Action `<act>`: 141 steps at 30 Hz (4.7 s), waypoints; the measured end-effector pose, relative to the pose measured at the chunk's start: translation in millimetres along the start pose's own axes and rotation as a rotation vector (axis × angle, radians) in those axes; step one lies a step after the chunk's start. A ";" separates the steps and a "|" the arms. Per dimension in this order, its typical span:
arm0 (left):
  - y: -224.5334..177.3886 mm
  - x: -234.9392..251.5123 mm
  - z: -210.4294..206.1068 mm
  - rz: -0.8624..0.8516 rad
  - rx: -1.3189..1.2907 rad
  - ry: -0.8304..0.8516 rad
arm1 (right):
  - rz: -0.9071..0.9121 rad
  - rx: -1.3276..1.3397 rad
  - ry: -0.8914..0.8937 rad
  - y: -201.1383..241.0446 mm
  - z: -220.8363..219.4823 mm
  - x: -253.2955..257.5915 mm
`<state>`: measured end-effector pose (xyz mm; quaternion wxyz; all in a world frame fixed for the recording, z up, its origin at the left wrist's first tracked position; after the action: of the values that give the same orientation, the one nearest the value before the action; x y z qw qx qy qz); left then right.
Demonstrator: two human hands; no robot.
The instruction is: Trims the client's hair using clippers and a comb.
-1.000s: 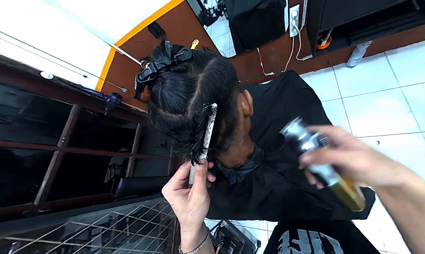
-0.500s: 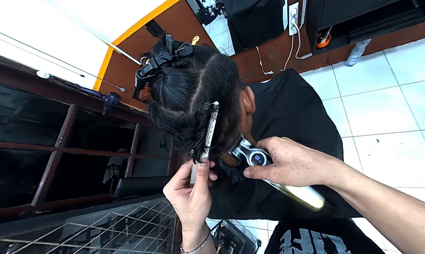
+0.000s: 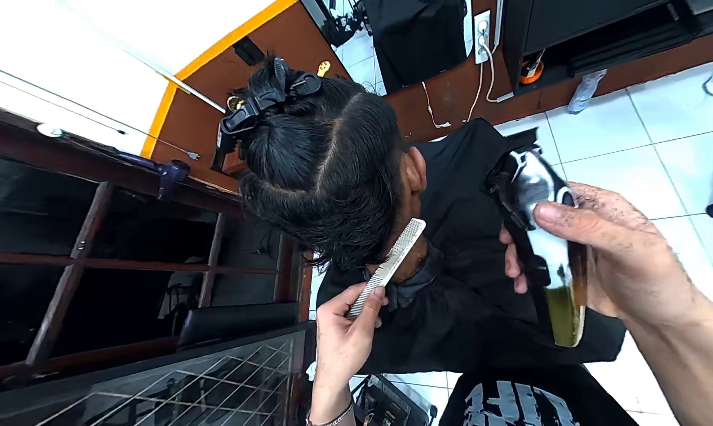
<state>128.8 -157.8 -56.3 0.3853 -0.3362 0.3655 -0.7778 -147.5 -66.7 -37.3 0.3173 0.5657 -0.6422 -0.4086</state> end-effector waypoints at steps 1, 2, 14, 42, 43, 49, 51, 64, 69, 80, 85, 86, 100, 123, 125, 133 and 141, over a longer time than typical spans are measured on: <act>-0.9 3.3 0.9 0.011 -0.010 0.014 | -0.022 0.009 0.011 -4.3 -2.5 0.0; -1.8 6.3 2.4 0.014 -0.024 0.028 | -0.042 0.012 0.024 -9.0 -5.9 0.4; -26.2 29.5 29.9 -0.269 0.016 -0.149 | -0.427 -0.807 0.186 -45.2 -57.0 18.5; -30.6 28.5 32.4 -0.293 -0.055 -0.209 | -0.572 -0.459 0.376 -42.1 -61.4 33.6; -30.7 28.6 32.4 -0.293 -0.057 -0.206 | -0.627 -0.445 0.384 -43.0 -59.4 33.9; -30.2 28.4 32.1 -0.285 -0.065 -0.215 | -0.726 -0.298 0.427 -32.4 -57.3 48.6; -29.6 28.2 32.2 -0.285 -0.064 -0.213 | -0.637 -0.245 0.441 -33.7 -58.9 48.6; -32.7 27.1 32.3 -0.275 -0.049 -0.214 | -0.390 -0.632 0.408 -31.5 -57.1 44.4; -33.2 26.8 32.4 -0.279 -0.062 -0.223 | -0.516 -0.580 0.344 -30.7 -53.8 47.0; -33.2 25.8 30.7 -0.273 -0.080 -0.229 | -0.342 -1.076 0.336 -1.4 -39.2 58.8; -32.7 25.7 30.0 -0.270 -0.070 -0.237 | -0.282 -1.061 0.293 10.8 -44.7 61.9; -32.5 25.6 30.3 -0.269 -0.071 -0.240 | -0.275 -1.057 0.291 11.2 -45.6 62.3; -33.5 26.8 30.7 -0.270 -0.079 -0.246 | -0.254 -1.125 0.375 2.5 -43.7 62.2; -33.1 26.8 30.9 -0.269 -0.101 -0.252 | -0.104 -0.913 0.342 3.4 -46.3 63.0; -33.4 26.4 31.2 -0.266 -0.101 -0.255 | -0.155 -1.001 0.356 5.6 -44.3 63.4; -35.2 25.2 30.7 -0.262 -0.099 -0.256 | -0.144 -0.880 0.364 16.6 -43.7 71.7; -43.9 16.0 42.5 -0.265 -0.198 -0.309 | -0.234 -0.895 0.421 11.2 -41.1 48.1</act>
<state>139.8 -165.3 5.4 0.2963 -0.5324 0.3292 -0.7213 -124.6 -120.7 -10.9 0.6032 0.5125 -0.2588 -0.5537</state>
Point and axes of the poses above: each hand's wrist, its own x-axis towards the middle knuckle, its own z-axis out of the back of the hand, y = z × x, the point moved 6 cm from there along x, towards the middle knuckle, and after that the axes turned 7 degrees about -z, right-handed, at the moved point
